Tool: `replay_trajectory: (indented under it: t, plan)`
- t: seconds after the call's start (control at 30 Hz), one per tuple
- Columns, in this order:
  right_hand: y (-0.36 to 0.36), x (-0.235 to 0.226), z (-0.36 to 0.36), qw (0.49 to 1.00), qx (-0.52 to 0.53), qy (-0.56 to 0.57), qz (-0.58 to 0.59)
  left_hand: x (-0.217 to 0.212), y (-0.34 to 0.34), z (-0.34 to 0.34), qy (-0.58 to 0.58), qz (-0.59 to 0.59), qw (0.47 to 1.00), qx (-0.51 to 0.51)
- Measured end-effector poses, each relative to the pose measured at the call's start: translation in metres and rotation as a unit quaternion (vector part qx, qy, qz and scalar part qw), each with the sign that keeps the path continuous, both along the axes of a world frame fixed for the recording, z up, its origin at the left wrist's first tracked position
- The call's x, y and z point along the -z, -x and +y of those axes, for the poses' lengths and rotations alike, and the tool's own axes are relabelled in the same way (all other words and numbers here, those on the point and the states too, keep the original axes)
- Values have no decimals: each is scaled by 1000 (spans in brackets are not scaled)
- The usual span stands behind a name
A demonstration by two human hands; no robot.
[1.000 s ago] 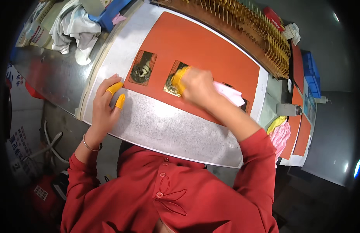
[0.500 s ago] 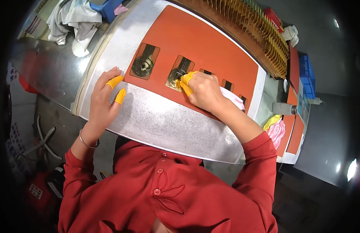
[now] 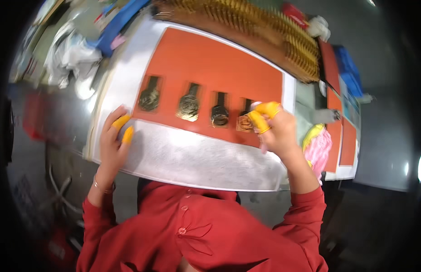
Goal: The person wipes the surface of several small, dark, bottle-shaped decorative items arranged on a red mat using a yellow cloth. The person systematically cleans each item one by one, occasionally switching to a pink cloth to continue the wiping process.
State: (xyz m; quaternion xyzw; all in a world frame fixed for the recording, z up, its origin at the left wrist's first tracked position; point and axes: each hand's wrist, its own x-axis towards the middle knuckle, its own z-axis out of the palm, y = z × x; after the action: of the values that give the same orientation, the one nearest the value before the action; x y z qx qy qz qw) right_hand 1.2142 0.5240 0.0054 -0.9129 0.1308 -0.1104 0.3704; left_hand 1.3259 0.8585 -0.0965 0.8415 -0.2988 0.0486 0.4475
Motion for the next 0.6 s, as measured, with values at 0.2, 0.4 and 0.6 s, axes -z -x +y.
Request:
replay_trajectory:
  t: [0.2, 0.4, 0.6]
  plan:
    - [57, -71, -149, 969, 188, 156, -40, 1, 6, 6, -50, -4, 998, -27]
    - [121, -70, -267, 852, 319, 402, 106, 5, 9, -16, -48, 25, 998, -33]
    - [102, -44, -294, 824, 245, 485, 163, -1, 9, -13, -59, 25, 997, -36]
